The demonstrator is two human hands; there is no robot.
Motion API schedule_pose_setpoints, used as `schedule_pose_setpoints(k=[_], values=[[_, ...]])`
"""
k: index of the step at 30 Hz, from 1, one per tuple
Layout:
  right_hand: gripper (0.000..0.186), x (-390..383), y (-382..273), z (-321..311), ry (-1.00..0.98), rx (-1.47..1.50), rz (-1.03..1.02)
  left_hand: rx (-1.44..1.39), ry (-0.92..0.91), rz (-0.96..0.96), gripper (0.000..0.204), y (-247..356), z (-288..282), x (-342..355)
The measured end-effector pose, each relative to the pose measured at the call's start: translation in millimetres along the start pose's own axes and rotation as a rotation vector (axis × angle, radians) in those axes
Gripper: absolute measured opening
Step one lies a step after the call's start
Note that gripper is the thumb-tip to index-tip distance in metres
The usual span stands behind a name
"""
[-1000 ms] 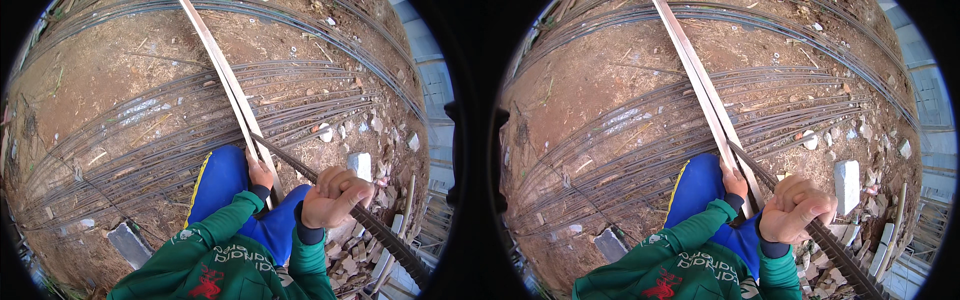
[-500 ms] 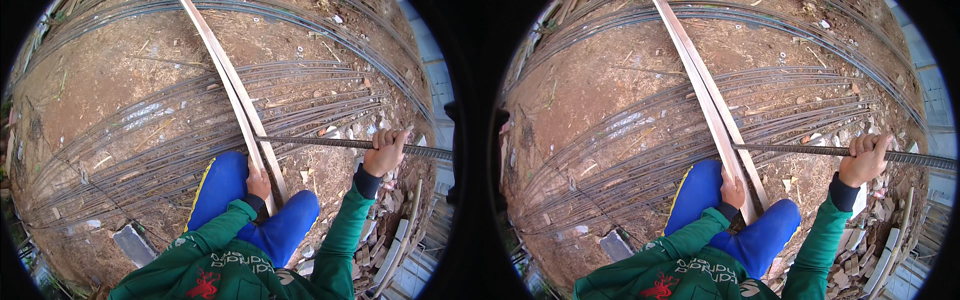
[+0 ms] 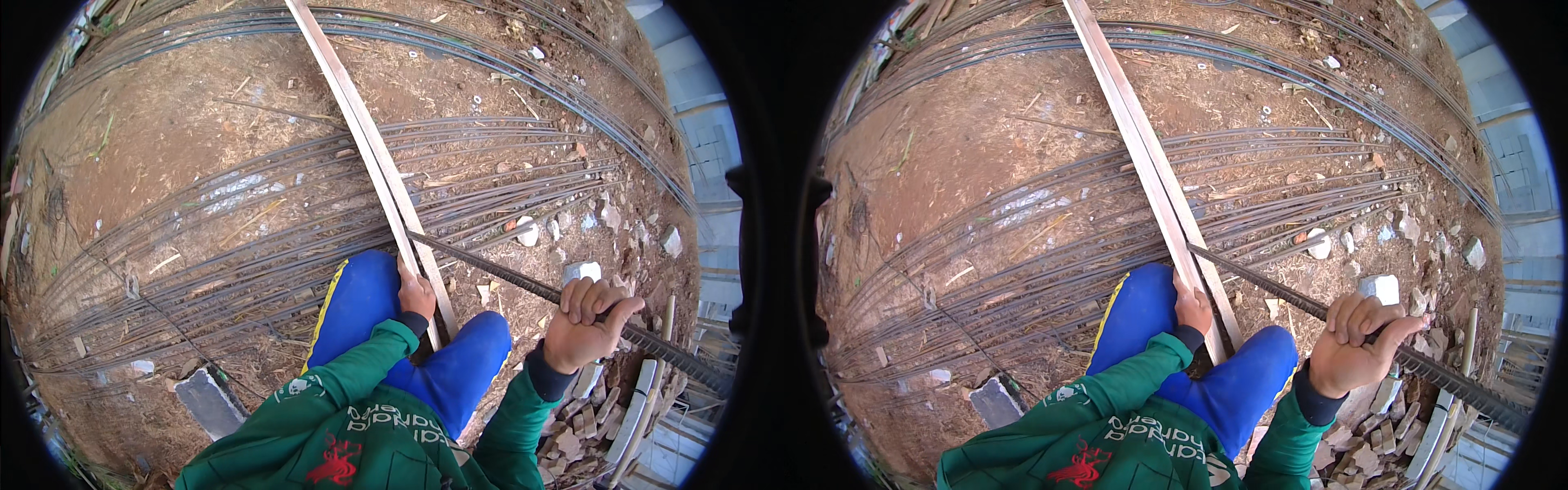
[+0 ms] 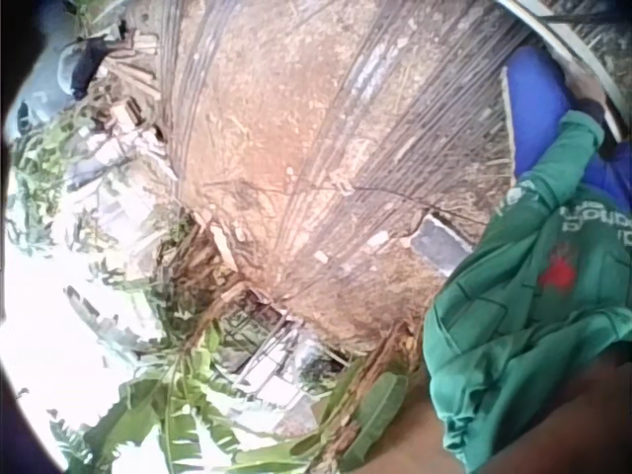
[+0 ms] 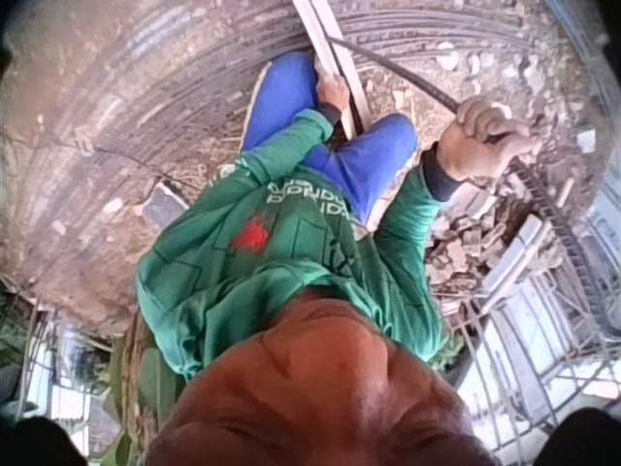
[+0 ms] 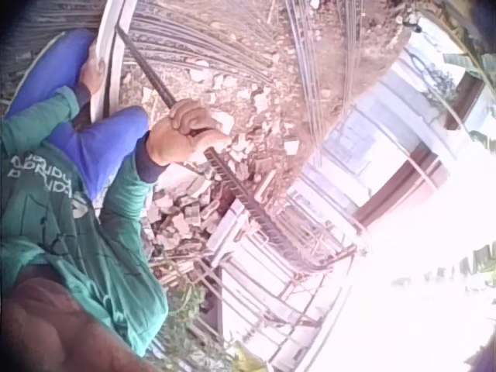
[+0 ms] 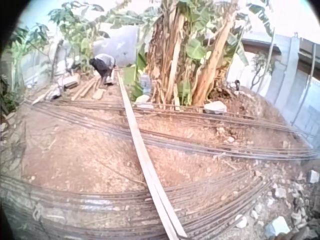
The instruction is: The person kneels on the ground and uses a metal rod to repeatedly press and bend a long wooden plank, shaping it into a curved form. The person adjusts their grip and position along the plank to apply pressure at different points.
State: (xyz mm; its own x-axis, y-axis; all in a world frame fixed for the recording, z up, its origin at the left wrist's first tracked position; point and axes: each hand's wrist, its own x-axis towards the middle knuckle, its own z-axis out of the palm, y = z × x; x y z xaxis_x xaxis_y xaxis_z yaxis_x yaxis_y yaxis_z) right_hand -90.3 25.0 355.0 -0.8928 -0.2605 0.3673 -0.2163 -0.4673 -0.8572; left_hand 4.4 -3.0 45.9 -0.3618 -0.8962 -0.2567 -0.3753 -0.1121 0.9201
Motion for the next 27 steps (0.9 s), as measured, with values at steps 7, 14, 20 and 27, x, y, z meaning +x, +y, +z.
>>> schedule_pose_setpoints(k=[7, 14, 20, 27], values=[[0.043, -2.8, -158.1, 23.6, -0.091, -0.219, -0.23, -0.013, 0.048, 0.044, 0.071, -4.5, -3.0, 0.3], [0.04, -17.4, -113.3, 98.2, -0.413, -0.068, -0.177, -0.041, 0.065, 0.054, 0.071, -5.1, -1.5, 0.8], [0.047, -55.0, 61.0, 42.4, 0.054, -0.133, -0.171, 0.018, 0.006, -0.021, 0.072, 2.4, 1.9, 0.4], [0.043, -46.0, -20.8, 60.7, -0.132, -0.074, -0.328, -0.122, 0.172, -0.095, 0.059, 27.5, -2.4, 42.1]])
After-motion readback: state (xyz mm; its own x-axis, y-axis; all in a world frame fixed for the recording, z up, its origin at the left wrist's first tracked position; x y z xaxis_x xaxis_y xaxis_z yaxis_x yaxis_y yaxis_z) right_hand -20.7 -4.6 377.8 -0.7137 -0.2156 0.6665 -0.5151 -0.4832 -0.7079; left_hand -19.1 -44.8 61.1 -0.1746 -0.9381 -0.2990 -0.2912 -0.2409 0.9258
